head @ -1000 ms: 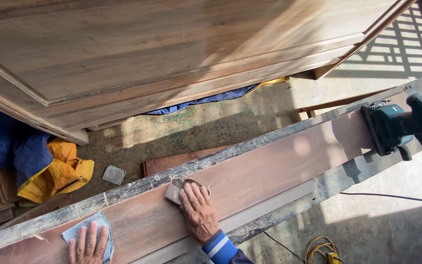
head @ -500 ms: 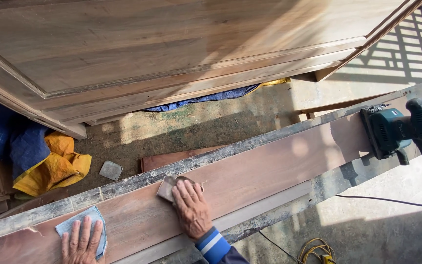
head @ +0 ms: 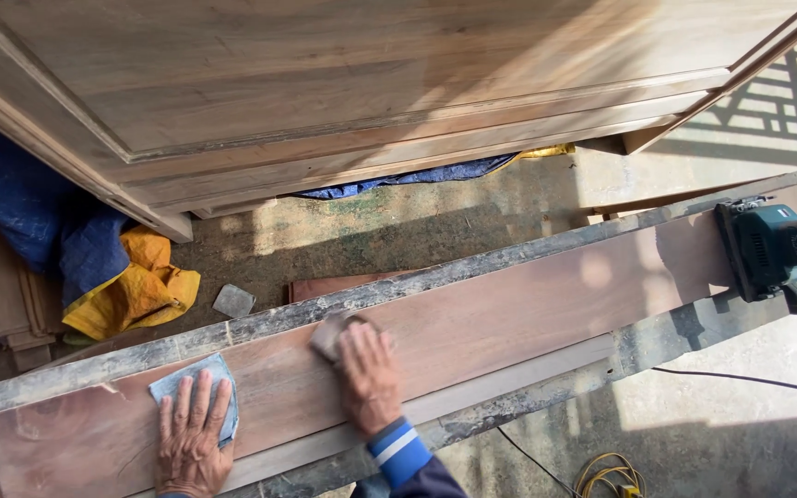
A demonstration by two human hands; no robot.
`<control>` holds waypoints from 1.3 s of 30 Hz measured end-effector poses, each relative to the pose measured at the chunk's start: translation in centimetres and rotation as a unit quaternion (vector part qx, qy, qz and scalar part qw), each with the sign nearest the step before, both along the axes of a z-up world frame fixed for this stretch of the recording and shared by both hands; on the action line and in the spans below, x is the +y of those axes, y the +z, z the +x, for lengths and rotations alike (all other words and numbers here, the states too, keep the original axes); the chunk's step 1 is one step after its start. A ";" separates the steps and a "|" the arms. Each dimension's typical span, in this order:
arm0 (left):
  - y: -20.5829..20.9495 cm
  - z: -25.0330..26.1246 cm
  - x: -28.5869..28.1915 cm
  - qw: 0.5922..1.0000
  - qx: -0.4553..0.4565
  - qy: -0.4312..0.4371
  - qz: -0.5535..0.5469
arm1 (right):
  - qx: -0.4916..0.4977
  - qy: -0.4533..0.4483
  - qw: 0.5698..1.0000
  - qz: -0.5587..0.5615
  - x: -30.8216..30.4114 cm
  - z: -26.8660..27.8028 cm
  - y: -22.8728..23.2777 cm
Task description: The person is sanding a long wooden board and smaller wooden pieces using an electric orbital sander and manual sandpaper on a workbench.
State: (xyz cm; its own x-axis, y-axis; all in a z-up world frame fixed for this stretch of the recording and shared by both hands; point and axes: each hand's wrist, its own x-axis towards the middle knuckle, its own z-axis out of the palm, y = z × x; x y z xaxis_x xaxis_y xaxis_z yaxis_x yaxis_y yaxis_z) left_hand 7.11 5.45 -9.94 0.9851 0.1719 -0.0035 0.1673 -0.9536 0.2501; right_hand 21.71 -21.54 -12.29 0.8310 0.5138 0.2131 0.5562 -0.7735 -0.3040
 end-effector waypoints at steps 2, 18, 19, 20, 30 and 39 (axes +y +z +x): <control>1.5 0.8 -0.7 1.000 -0.012 -0.008 -0.009 | 0.040 0.071 0.996 0.042 1.3 -1.4 3.5; 2.6 -4.7 14.4 0.981 0.090 -0.170 0.006 | 0.010 0.051 0.998 0.044 16.2 -9.1 0.2; 2.7 -4.7 14.6 0.981 0.088 -0.172 0.007 | 0.008 0.049 0.998 0.044 15.9 -8.3 0.8; 2.8 -4.8 15.0 0.981 0.082 -0.173 -0.005 | 0.013 0.064 0.995 0.077 15.7 -7.9 1.4; 3.4 -5.7 17.7 0.971 0.135 -0.198 0.007 | -0.068 -0.247 0.961 -0.104 3.5 1.1 -1.6; 2.3 -6.4 17.6 0.978 0.056 -0.200 -0.025 | 0.097 -0.139 0.986 -0.009 9.5 -1.8 5.0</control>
